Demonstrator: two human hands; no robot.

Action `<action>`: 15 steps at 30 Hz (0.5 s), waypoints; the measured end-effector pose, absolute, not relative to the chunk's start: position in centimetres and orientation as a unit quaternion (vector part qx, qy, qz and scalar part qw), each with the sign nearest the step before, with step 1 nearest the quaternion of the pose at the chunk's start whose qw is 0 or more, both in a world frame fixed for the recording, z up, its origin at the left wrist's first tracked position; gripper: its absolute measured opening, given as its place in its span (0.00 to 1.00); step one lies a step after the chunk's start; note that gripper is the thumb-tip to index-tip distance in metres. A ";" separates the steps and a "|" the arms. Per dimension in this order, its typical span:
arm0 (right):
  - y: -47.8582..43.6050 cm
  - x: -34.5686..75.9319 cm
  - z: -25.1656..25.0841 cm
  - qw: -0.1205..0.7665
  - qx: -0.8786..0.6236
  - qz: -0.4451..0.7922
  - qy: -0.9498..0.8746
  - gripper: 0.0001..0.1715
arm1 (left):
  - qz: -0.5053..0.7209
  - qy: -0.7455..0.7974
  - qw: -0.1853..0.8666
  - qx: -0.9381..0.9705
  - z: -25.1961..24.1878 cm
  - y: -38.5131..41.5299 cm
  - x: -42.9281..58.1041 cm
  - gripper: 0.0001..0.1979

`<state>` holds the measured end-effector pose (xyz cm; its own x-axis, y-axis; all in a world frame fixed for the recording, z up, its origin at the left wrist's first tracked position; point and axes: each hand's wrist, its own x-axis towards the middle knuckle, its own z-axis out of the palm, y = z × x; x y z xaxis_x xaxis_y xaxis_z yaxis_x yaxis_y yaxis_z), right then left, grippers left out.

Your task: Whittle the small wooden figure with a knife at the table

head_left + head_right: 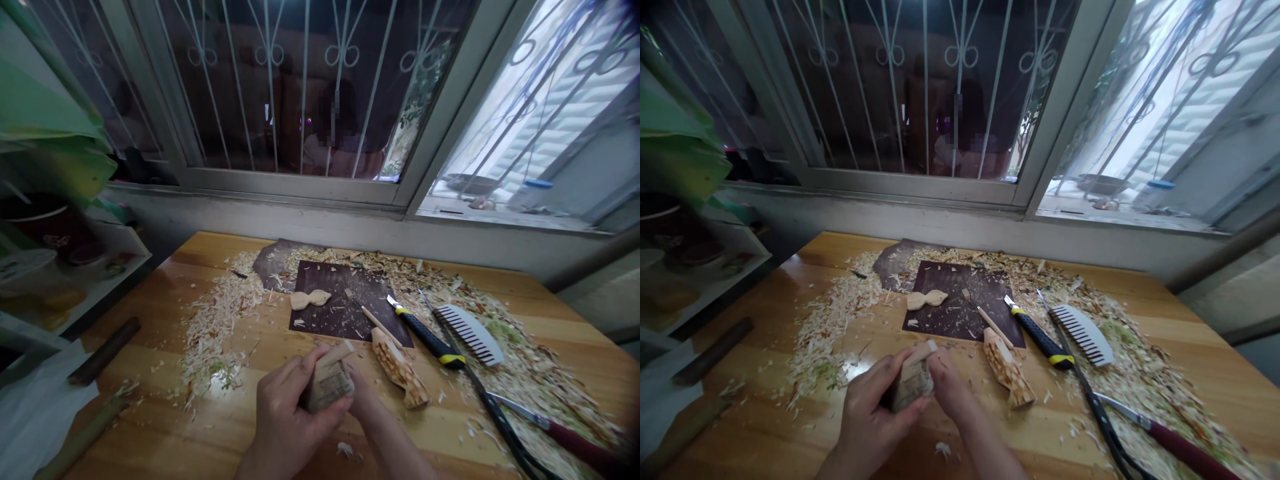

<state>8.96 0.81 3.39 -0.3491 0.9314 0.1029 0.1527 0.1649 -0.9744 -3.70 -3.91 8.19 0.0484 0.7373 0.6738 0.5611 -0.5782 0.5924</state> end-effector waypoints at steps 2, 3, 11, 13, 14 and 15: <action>1.1 9.4 4.4 0.386 -0.420 0.503 -0.650 0.16 | 0.528 0.435 0.099 0.723 8.4 -3.9 -3.8 0.21; 1.2 9.7 5.0 0.377 -0.421 0.511 -0.648 0.18 | 0.528 0.428 0.106 0.726 8.5 -3.9 -3.8 0.21; 2.5 13.1 9.0 0.270 -0.449 0.272 -0.807 0.28 | 0.493 0.430 0.067 0.754 8.8 -3.9 -4.3 0.23; 2.2 13.7 9.9 0.253 -0.455 0.212 -0.827 0.27 | 0.485 0.422 0.070 0.763 9.0 -3.9 -4.5 0.24; 2.0 13.8 10.2 0.247 -0.455 0.195 -0.833 0.27 | 0.481 0.416 0.071 0.768 9.0 -3.9 -4.6 0.25; 1.8 13.8 10.5 0.243 -0.454 0.183 -0.837 0.28 | 0.477 0.411 0.071 0.774 9.1 -4.0 -4.8 0.25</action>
